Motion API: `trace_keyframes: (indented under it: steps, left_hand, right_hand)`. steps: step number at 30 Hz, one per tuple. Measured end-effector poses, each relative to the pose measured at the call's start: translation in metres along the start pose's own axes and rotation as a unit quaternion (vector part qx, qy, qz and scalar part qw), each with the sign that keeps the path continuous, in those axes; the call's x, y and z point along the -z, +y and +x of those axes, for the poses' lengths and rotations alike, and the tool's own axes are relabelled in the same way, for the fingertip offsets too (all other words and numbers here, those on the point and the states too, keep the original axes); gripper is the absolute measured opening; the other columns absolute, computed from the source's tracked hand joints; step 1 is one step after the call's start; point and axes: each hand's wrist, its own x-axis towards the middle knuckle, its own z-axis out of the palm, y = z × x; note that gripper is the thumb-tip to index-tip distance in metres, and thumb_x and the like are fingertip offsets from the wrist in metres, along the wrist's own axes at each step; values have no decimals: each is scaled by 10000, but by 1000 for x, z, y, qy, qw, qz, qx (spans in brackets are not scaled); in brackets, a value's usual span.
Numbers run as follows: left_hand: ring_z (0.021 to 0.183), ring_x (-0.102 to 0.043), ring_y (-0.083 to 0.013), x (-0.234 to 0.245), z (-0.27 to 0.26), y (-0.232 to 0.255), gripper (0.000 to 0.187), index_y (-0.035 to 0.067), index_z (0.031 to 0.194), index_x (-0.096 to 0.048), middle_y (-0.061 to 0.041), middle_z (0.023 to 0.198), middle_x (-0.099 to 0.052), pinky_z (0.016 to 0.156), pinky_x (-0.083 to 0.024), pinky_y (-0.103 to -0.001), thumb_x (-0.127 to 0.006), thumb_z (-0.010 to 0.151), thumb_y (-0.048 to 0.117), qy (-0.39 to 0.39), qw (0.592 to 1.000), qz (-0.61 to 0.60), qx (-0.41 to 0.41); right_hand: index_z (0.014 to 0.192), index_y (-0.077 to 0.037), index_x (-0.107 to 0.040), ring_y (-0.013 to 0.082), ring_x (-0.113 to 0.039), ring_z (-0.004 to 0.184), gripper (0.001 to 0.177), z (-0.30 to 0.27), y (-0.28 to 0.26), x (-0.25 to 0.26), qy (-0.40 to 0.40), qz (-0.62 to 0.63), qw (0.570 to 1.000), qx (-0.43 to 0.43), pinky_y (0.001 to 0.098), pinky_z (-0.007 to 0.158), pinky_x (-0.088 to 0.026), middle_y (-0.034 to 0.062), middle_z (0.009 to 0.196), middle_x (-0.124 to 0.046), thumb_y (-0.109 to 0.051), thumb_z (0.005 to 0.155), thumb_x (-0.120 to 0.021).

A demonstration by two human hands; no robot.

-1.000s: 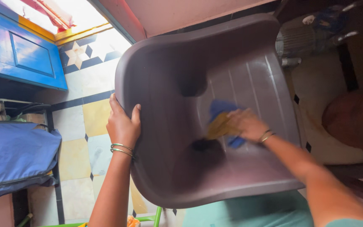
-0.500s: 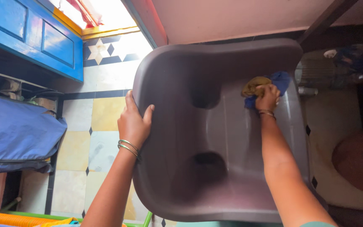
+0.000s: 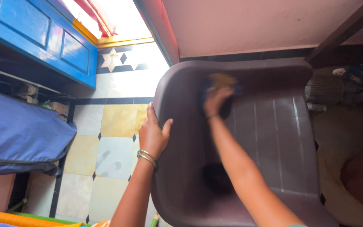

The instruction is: The person retrieves a book from a shelf, places it on a desk, then lifts a plastic chair and wipes its seat and back with a cloth. The chair is returned to its original position under the desk.

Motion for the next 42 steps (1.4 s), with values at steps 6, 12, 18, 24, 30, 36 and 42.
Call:
trace_keyframes:
  steps: [6, 12, 18, 24, 30, 36, 42]
  left_hand:
    - [950, -674, -497, 3, -3, -1, 806, 23, 1513, -336, -321, 1078, -692, 815, -537, -524, -749, 881, 304, -11, 1000, 0, 14]
    - [938, -688, -477, 3, 1, 3, 785, 10, 1489, -348, -296, 1117, -691, 775, -551, -512, -742, 863, 272, 3, 999, -36, -17]
    - [983, -696, -456, 12, 4, 13, 736, 39, 1472, -375, -285, 1105, -711, 808, -557, -492, -723, 882, 309, -7, 998, -69, 5]
    - [1090, -681, -445, 3, 2, 8, 553, 40, 1444, -505, -275, 1205, -697, 911, -542, -464, -514, 1034, 410, 39, 985, -167, 10]
    - [1145, -677, -404, -7, 3, 0, 524, 39, 1424, -555, -241, 1258, -690, 949, -526, -429, -452, 1054, 396, 46, 976, -210, 32]
    - [1273, -642, -302, -16, 9, -9, 486, 36, 1408, -586, -197, 1348, -678, 1040, -481, -365, -514, 1051, 358, 57, 950, -306, 21]
    - [1246, -661, -268, -10, 9, -5, 467, 76, 1411, -603, -171, 1337, -693, 1028, -488, -337, -507, 1044, 348, 51, 947, -311, 57]
  right_hand:
    - [1350, -9, -506, 468, -406, 1433, 463, -30, -75, 1, -164, -22, 964, 209, 486, 1226, -344, 270, 1499, -375, 61, 897, -567]
    - [1291, 54, -626, 396, -554, 1341, 326, 153, -55, 106, 46, -176, 958, 221, 538, 1175, -387, 222, 1404, -606, 0, 988, -518]
    - [1288, 21, -632, 430, -477, 1394, 363, 248, -5, 222, -7, -384, 907, 170, 644, 1192, -239, 231, 1425, -584, -9, 927, -622]
    - [1567, -64, -535, 363, -361, 1606, 579, 181, -26, 155, -62, -269, 927, 254, 503, 1340, -244, 138, 1666, -491, 65, 1002, -535]
    - [1606, -121, -391, 322, -56, 1638, 684, 2, -124, 7, -271, 160, 926, 210, 433, 1336, -159, 117, 1768, -120, 82, 981, -578]
    - [1621, -94, -317, 302, -99, 1632, 680, -81, -187, 74, -499, 199, 844, -19, 438, 1305, -121, 116, 1728, -254, -118, 990, -570]
    - [1581, -95, -413, 407, -108, 1587, 698, -170, -190, 199, -613, 85, 774, 133, 494, 1272, -93, 242, 1705, -163, -533, 1041, -472]
